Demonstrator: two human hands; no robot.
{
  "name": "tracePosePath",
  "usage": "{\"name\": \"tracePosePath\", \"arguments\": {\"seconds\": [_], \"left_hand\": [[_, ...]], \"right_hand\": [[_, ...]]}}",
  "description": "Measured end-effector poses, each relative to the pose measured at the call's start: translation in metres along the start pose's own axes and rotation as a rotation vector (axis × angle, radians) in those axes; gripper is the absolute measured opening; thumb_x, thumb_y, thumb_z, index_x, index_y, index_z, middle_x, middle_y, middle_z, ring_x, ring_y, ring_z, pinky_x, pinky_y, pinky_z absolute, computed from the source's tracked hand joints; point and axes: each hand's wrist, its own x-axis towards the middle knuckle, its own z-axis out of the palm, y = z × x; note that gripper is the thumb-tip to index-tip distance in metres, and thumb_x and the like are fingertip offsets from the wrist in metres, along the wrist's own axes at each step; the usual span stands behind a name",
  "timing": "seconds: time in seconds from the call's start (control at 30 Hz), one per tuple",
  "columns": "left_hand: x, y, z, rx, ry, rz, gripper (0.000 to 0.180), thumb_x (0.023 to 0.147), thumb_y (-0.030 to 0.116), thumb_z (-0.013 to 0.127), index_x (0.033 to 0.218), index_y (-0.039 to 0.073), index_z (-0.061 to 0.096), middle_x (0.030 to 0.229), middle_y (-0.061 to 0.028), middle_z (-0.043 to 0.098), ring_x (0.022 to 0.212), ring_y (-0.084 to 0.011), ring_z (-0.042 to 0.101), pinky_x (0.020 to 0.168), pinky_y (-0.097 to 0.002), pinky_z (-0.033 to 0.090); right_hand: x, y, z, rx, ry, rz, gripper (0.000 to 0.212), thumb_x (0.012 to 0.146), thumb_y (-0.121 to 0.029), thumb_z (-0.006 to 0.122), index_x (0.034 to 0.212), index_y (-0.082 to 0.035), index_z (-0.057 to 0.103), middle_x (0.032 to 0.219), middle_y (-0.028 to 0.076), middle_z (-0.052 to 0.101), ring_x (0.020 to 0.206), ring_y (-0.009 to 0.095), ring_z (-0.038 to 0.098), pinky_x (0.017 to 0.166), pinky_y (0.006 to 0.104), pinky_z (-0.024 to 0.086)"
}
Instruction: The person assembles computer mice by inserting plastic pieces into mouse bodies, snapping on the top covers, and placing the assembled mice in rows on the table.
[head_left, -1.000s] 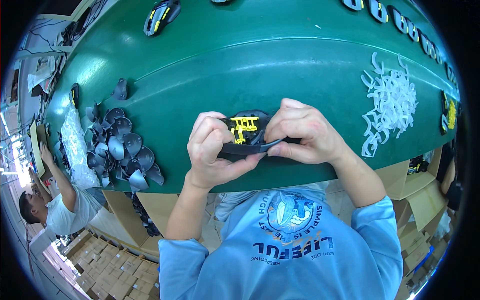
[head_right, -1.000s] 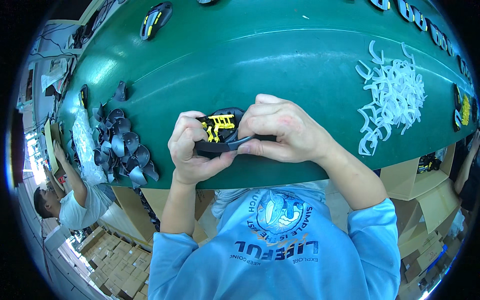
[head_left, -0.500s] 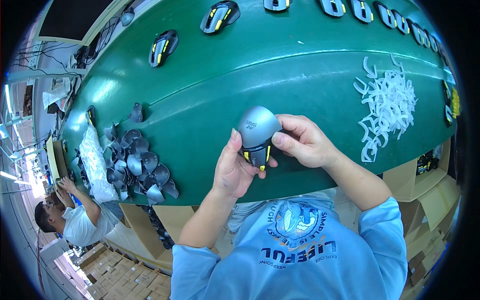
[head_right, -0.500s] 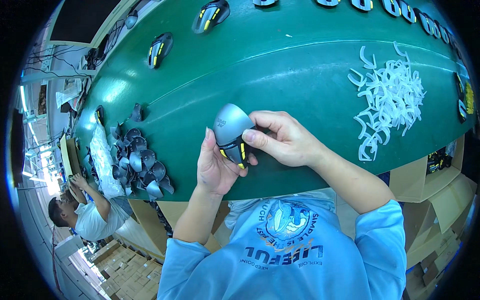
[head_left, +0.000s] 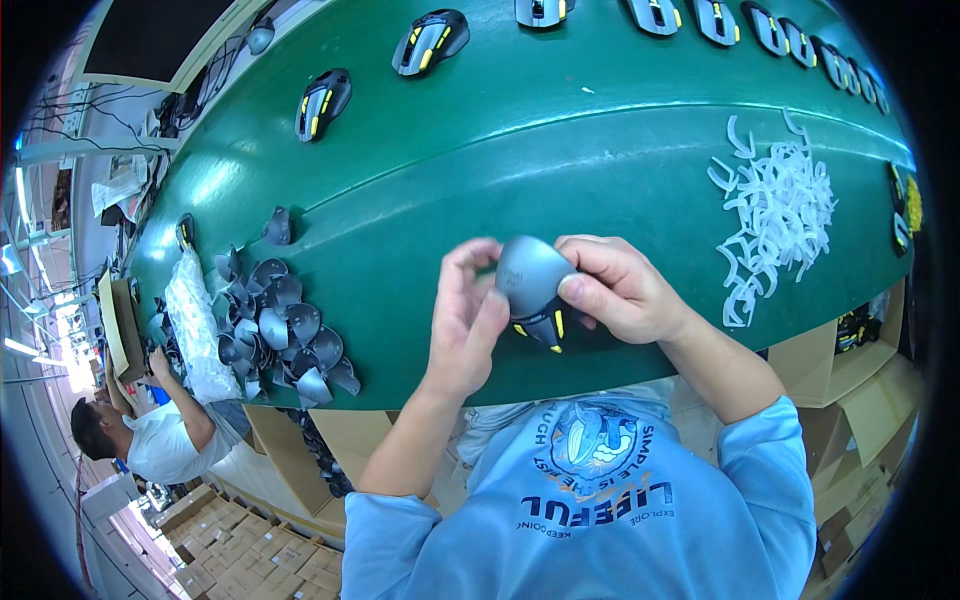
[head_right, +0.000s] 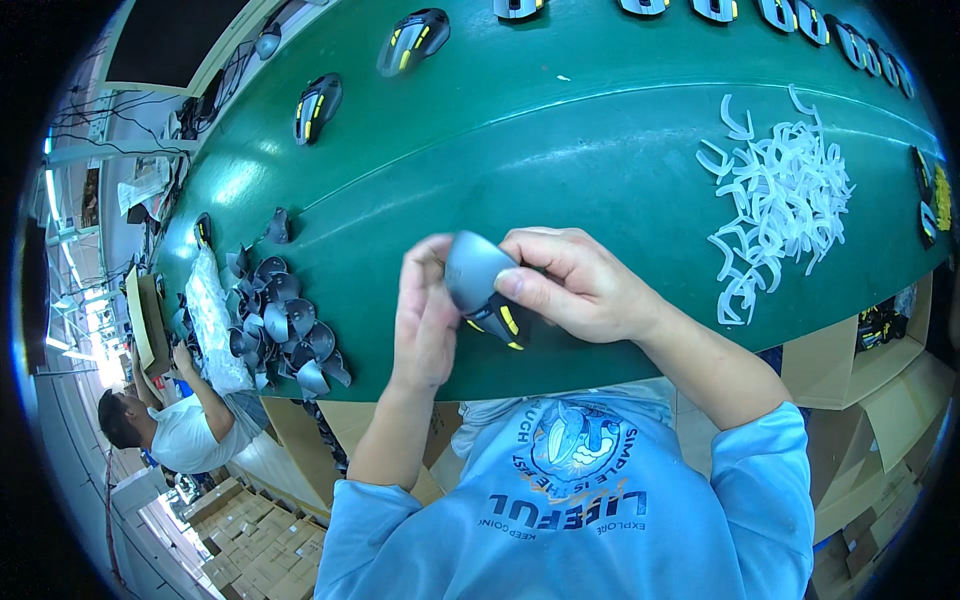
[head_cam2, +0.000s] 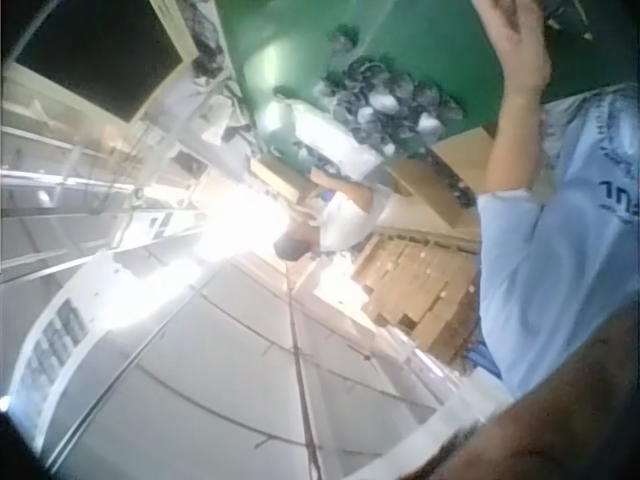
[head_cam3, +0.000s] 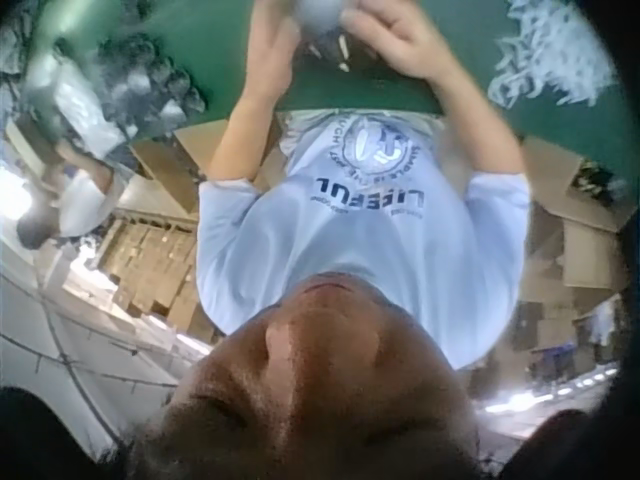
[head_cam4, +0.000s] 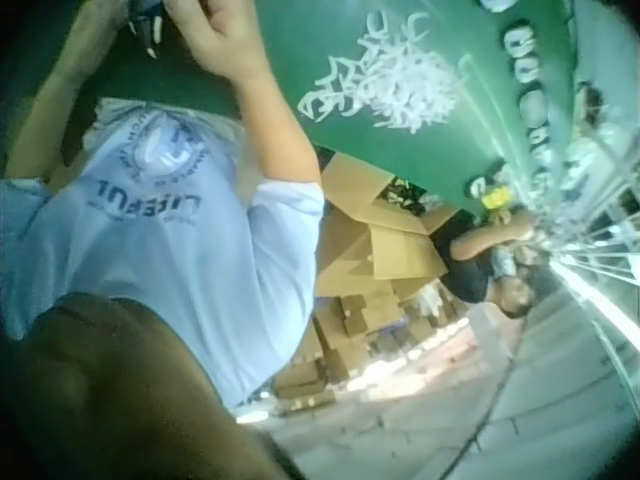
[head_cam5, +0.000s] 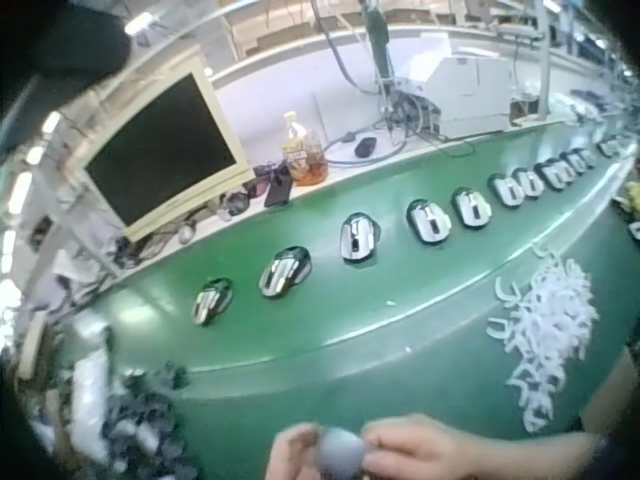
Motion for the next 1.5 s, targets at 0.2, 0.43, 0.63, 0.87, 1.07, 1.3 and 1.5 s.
{"name": "tracePosePath", "arguments": {"seconds": [0.2,0.43,0.63,0.87,1.07,1.3,1.5], "left_hand": [[0.01,-0.022,0.002,0.304,-0.033,0.411,0.061,0.109,0.062,0.053,0.124,0.003,0.052,0.117,-0.0144,0.057,0.104,-0.0202,0.054,0.096,-0.0415,0.049],[0.023,-0.027,0.004,0.053,0.066,0.791,0.039,0.101,0.046,0.053,0.083,0.014,0.038,0.081,-0.0026,0.039,0.081,-0.0212,0.04,0.082,-0.042,0.042],[0.02,-0.027,-0.009,0.194,0.013,0.835,0.045,0.094,0.05,0.059,0.077,0.014,0.037,0.075,-0.0013,0.038,0.074,-0.0201,0.038,0.076,-0.0406,0.041],[0.021,-0.032,-0.009,0.198,0.018,0.843,0.044,0.095,0.047,0.057,0.076,0.012,0.038,0.074,-0.0025,0.04,0.072,-0.0208,0.039,0.073,-0.04,0.04],[0.016,-0.028,-0.007,0.245,0.071,0.79,0.046,0.098,0.044,0.057,0.073,0.012,0.037,0.071,-0.0023,0.039,0.07,-0.02,0.038,0.068,-0.0389,0.036],[0.021,-0.028,-0.003,0.349,0.078,0.868,0.05,0.1,0.047,0.058,0.072,0.01,0.037,0.068,-0.0022,0.036,0.065,-0.02,0.036,0.064,-0.0389,0.034],[0.028,-0.059,-0.032,0.577,-0.019,1.01,0.1,0.088,0.075,0.076,0.149,0.003,0.043,0.141,-0.0258,0.047,0.122,-0.0333,0.055,0.108,-0.0519,0.048]], "right_hand": [[0.008,0.0,0.024,-0.373,0.087,-0.381,0.018,0.095,-0.013,0.076,0.111,-0.004,0.072,0.092,0.011,0.068,0.089,0.031,0.063,0.084,0.0424,0.05],[0.005,0.003,0.032,-0.328,0.083,-0.435,0.024,0.087,-0.013,0.086,0.109,-0.007,0.077,0.098,0.007,0.071,0.094,0.029,0.067,0.094,0.0435,0.056],[0.0,0.01,0.031,-0.381,-0.014,-0.444,0.021,0.087,-0.014,0.086,0.106,-0.009,0.08,0.104,0.006,0.072,0.098,0.027,0.069,0.1,0.0487,0.057],[0.003,0.016,0.036,-0.349,0.031,-0.45,0.024,0.085,-0.013,0.086,0.108,-0.009,0.08,0.099,0.007,0.071,0.093,0.028,0.068,0.096,0.0453,0.058],[0.002,0.014,0.031,-0.413,0.003,-0.402,0.019,0.089,-0.016,0.084,0.105,-0.007,0.08,0.102,0.006,0.073,0.097,0.027,0.07,0.1,0.0478,0.058],[0.0,0.013,0.029,-0.393,-0.005,-0.369,0.018,0.09,-0.016,0.084,0.104,-0.006,0.08,0.102,0.007,0.073,0.098,0.028,0.07,0.1,0.0489,0.058],[0.005,0.005,0.023,-0.587,0.11,-0.573,0.02,0.091,-0.014,0.084,0.108,-0.006,0.078,0.099,0.009,0.071,0.094,0.027,0.069,0.087,0.0396,0.059]]}}
